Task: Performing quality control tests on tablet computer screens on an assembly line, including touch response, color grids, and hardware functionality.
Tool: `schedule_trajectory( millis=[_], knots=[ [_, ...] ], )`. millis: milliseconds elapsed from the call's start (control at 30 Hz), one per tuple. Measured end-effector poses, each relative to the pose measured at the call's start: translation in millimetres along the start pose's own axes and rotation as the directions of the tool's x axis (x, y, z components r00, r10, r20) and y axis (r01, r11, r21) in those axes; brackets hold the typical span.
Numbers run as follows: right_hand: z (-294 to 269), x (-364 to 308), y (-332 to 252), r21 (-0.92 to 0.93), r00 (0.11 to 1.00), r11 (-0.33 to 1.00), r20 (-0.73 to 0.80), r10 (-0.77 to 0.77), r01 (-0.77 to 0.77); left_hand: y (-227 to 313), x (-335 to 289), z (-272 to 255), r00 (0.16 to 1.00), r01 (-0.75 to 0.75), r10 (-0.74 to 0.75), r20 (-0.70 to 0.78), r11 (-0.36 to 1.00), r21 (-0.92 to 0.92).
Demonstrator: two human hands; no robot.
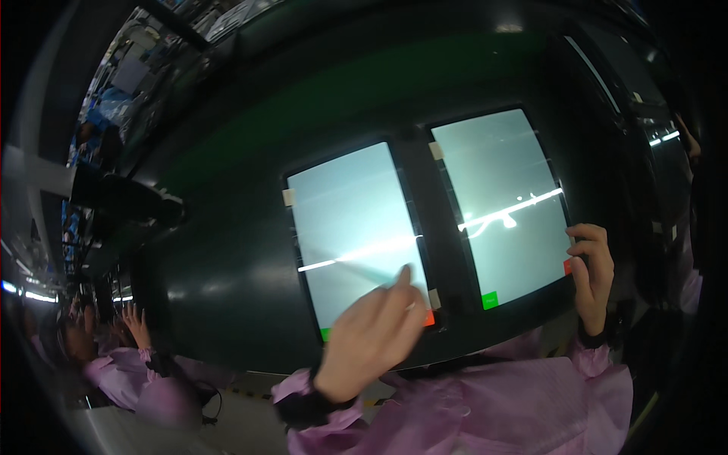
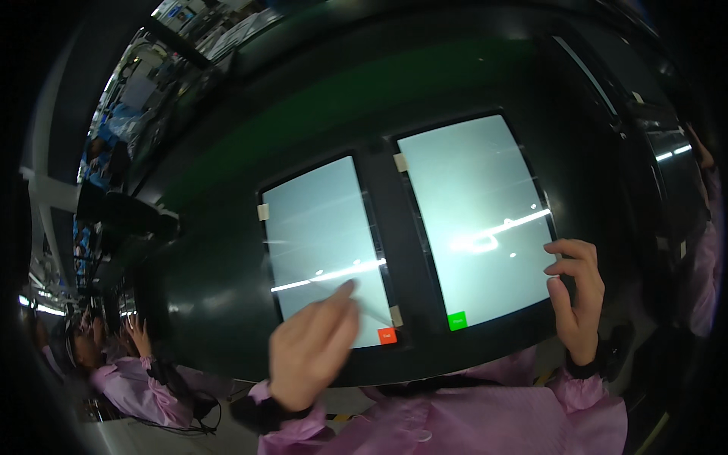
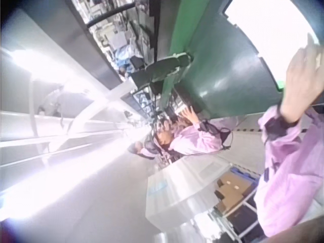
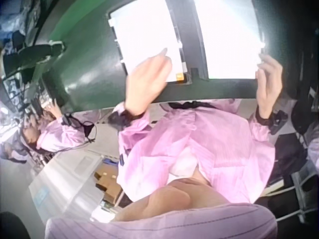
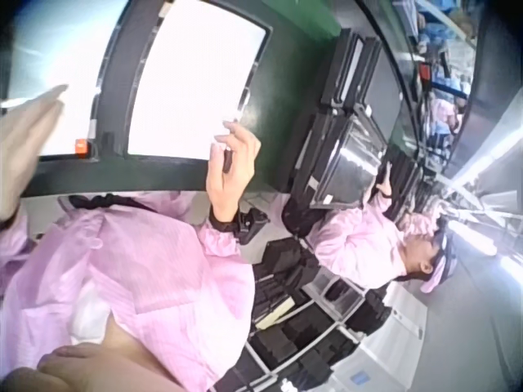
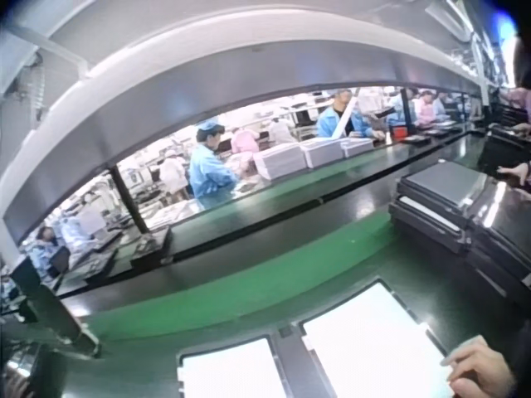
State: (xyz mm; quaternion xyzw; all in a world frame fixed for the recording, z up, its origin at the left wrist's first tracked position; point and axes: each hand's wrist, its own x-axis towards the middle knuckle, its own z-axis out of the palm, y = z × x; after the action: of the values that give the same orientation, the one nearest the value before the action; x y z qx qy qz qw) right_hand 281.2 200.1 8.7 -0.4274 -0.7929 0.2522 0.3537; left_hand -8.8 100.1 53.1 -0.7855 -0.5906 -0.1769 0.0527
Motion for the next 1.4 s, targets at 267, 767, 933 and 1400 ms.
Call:
schedule_trajectory(
  millis=[267,767,933,1400],
  knots=[
    [9.9,0.6,-7.2,0.073,0.998,0.997,0.064,0.02,-0.025,3.8,9.6,26.0,0.993,-0.016,0.006,-0.115,0.996,-0.085],
    [22.5,-12.5,-23.2,-0.024,0.715,0.866,0.577,-0.395,0.499,20.5,-138.7,19.6,0.791,0.612,-0.595,-0.145,0.773,0.164],
    [2.9,25.3,-24.8,0.011,0.857,0.939,0.406,-0.317,0.342,-7.1,-124.1,4.9,0.823,0.488,-0.477,-0.31,0.872,-0.048],
    [35.8,93.1,-4.8,-0.109,0.961,0.987,0.264,-0.087,0.119,-79.1,-57.5,21.3,0.791,0.527,-0.588,-0.166,0.794,-0.302]
  ],
)
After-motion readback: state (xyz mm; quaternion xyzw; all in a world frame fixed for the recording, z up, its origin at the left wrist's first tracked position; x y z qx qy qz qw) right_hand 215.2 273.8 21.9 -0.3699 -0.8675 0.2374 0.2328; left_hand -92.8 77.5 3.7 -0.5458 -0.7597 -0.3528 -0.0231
